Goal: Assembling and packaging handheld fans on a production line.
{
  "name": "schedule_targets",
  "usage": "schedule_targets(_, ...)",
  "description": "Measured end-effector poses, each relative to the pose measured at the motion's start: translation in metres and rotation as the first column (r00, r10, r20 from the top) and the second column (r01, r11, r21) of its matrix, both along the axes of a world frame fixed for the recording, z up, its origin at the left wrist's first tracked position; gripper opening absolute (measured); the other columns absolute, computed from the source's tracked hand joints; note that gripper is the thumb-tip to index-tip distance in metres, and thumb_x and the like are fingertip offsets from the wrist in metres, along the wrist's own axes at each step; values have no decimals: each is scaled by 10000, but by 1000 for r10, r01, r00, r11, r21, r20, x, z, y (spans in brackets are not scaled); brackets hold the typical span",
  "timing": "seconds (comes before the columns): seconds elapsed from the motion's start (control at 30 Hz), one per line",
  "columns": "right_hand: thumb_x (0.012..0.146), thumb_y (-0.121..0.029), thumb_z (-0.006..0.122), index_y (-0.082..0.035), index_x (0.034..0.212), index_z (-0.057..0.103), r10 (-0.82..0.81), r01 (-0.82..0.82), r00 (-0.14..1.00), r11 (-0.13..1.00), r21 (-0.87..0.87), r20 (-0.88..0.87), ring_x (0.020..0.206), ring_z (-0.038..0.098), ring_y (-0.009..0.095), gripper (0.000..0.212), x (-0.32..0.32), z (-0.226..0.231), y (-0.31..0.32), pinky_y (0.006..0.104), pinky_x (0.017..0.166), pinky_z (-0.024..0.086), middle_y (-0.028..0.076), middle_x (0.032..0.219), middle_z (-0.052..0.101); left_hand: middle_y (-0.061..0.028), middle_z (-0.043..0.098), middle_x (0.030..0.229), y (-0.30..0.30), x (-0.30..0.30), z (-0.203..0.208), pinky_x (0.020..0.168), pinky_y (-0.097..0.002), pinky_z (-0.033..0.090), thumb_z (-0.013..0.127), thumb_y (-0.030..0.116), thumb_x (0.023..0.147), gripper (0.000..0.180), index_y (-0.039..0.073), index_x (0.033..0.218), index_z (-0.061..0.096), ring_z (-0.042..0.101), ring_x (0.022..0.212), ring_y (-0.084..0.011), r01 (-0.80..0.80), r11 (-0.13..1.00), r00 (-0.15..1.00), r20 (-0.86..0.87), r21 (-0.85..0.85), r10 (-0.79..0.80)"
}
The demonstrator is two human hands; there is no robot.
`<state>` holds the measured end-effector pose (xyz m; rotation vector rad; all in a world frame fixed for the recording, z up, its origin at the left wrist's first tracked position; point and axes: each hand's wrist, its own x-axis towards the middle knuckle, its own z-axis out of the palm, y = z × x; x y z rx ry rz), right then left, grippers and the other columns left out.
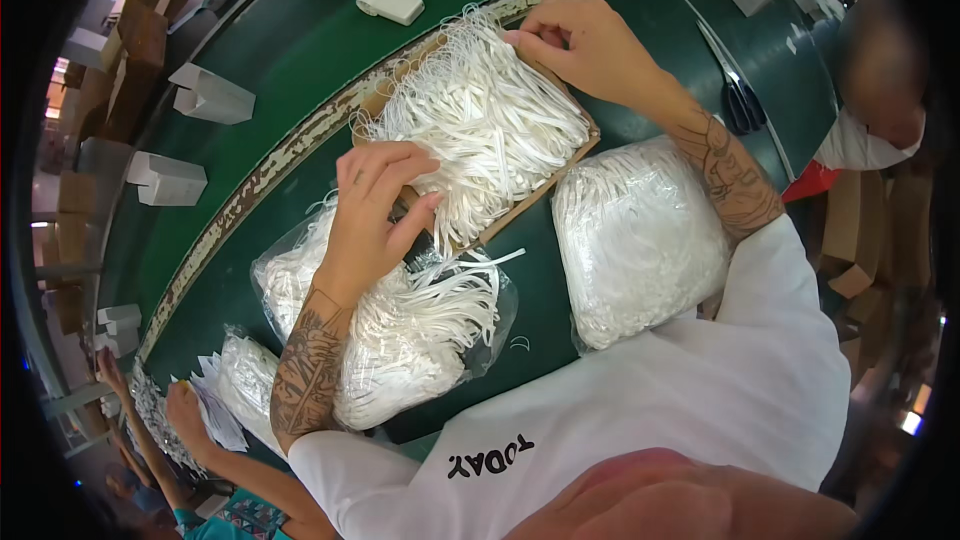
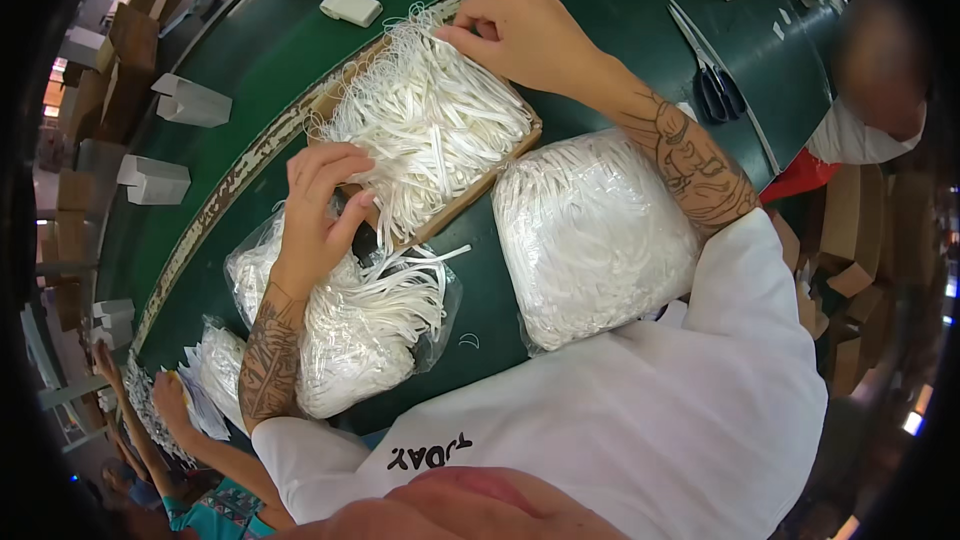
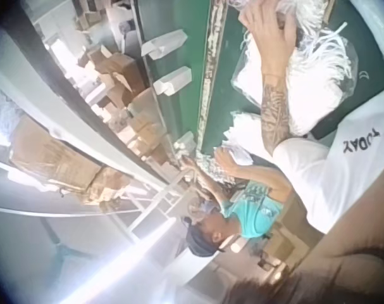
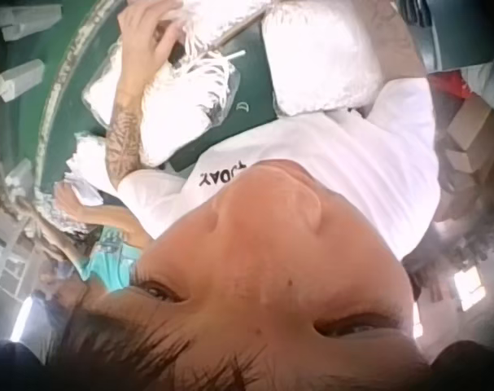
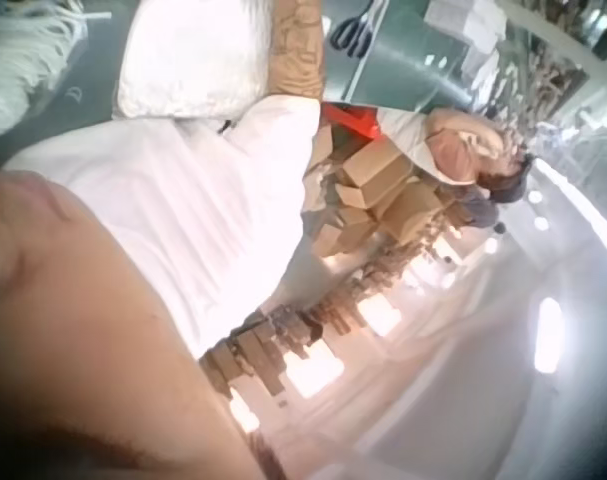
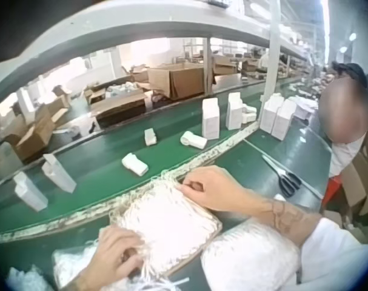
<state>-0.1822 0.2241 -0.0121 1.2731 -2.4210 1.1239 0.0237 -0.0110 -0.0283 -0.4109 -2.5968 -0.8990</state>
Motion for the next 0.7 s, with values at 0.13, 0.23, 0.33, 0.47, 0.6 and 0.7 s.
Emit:
schedule_targets(0.13,837,-258,793,-51,1025,668,-59,37,991,983,182,120,560,440,86,307,-2,2,2,270,509,364,6,658,540,-56,620,1080,-4,-4,4,962,-433,384,760,109,775,309,94,1065,653,570,1035,-272,89,990,992,-83,-108,-98)
schedule_targets(0.23,842,-223,776,-32,1084,650,-34,-1,982,983,185,187,560,453,85,333,-7,-9,0,270,514,376,9,688,552,-51,617,1069,-2,-3,4,964,-443,385,765,110,770,312,102,1061,653,575,1024,-267,115,988,989,-80,-104,-124)
schedule_targets(0.33,857,-164,736,-7,1107,645,-6,-40,954,989,145,299,568,462,74,310,-12,-16,2,256,522,390,3,710,570,-50,615,1055,-1,-3,2,962,-454,391,776,104,761,320,105,1056,652,581,1002,-260,143,985,983,-101,-93,-152)
schedule_targets(0.47,834,-130,708,20,1080,672,9,-46,906,996,77,424,590,544,111,291,-12,-10,6,285,558,459,38,716,622,-48,616,1053,-1,-2,3,960,-454,393,770,95,770,300,105,1046,653,581,996,-261,148,986,984,-90,-79,-155)
schedule_targets(0.6,863,-86,691,14,1041,678,30,-39,908,999,12,418,598,453,20,204,-8,-11,6,212,526,387,-29,729,580,-50,620,1043,-1,-1,5,957,-457,396,761,77,775,259,100,1010,655,584,987,-260,145,987,984,-97,-71,-152)
schedule_targets(0.7,875,-87,689,16,1046,666,49,-42,903,999,-26,428,606,451,12,201,-9,-14,2,209,527,385,-33,721,568,-51,622,1037,2,2,6,946,-459,405,762,71,769,248,93,990,653,587,982,-257,124,990,985,-115,-72,-131)
